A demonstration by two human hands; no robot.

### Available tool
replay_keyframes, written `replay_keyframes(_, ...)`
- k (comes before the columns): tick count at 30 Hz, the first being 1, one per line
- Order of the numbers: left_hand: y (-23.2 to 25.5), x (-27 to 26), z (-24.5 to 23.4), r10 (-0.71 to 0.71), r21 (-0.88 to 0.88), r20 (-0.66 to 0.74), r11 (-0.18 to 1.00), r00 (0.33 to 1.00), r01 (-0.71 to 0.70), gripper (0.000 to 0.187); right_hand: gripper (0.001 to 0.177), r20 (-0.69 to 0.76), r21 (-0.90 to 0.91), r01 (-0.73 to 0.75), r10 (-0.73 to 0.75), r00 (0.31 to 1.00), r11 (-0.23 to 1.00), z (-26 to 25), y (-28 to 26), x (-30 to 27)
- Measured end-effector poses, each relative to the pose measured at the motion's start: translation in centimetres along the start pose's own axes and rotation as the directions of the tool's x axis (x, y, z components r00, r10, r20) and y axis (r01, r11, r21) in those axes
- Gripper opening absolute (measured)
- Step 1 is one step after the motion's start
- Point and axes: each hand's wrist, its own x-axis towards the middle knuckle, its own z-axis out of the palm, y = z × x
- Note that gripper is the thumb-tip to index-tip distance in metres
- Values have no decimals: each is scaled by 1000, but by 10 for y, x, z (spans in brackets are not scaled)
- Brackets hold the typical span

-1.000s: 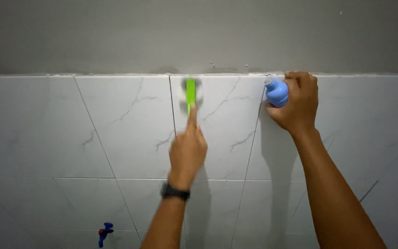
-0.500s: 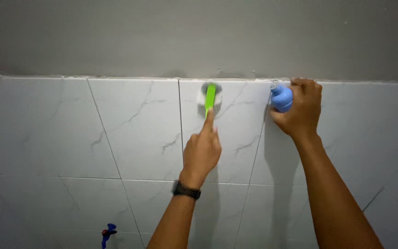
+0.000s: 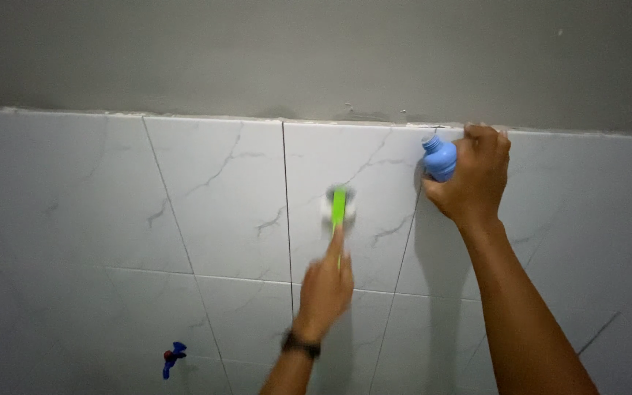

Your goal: Scrubbing bathroom wall tiles using a cleaning solution and a brush.

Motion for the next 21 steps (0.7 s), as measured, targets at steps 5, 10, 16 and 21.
replay_keyframes(5, 69, 69, -40, 129, 162, -111, 981, 985, -110, 74, 54, 62, -14, -40, 41, 997, 999, -2, -4, 0)
replay_keyframes(10, 42, 33, -8, 77, 206, -97, 977, 992, -55, 82, 59, 105, -45, -24, 29, 994, 999, -8, -8, -2)
replay_keyframes(16, -39, -30, 70, -80, 230, -29, 969, 996, 85, 88, 50, 94, -95, -19, 28, 995, 995, -9, -13, -3)
replay_keyframes(21, 26, 19, 31, 6, 269, -68, 963, 998, 12, 87, 57, 18, -132, 47, -45, 999, 990, -7, -13, -2)
